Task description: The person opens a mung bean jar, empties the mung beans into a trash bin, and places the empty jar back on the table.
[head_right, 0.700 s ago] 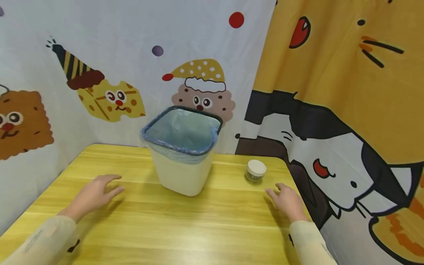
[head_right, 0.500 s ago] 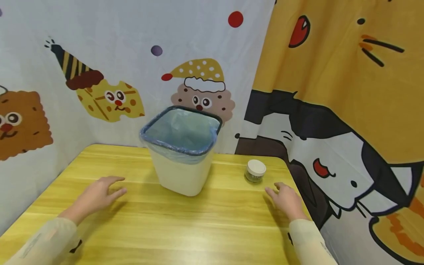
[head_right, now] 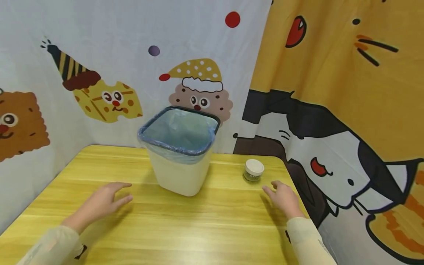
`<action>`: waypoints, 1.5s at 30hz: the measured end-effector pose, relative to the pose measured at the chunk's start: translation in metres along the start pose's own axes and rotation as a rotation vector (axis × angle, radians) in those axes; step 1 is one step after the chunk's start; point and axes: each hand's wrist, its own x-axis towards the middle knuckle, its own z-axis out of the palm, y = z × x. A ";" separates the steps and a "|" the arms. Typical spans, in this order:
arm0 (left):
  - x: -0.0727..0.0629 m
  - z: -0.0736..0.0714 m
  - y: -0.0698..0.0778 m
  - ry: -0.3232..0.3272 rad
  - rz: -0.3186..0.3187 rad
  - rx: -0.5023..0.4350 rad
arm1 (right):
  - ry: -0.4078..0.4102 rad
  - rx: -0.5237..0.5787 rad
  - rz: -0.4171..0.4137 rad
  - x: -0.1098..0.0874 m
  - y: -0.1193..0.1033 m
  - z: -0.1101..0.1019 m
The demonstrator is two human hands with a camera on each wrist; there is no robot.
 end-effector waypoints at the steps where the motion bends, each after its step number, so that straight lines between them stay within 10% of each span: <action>1: 0.000 0.001 0.002 0.003 0.006 0.001 | 0.000 0.004 -0.002 0.000 0.000 0.000; 32: -0.034 0.025 0.065 -0.015 0.094 -0.067 | -0.120 0.255 0.119 0.057 -0.020 0.013; 45: -0.040 0.037 0.069 -0.047 0.114 -0.125 | -0.012 0.508 0.186 0.067 -0.041 0.030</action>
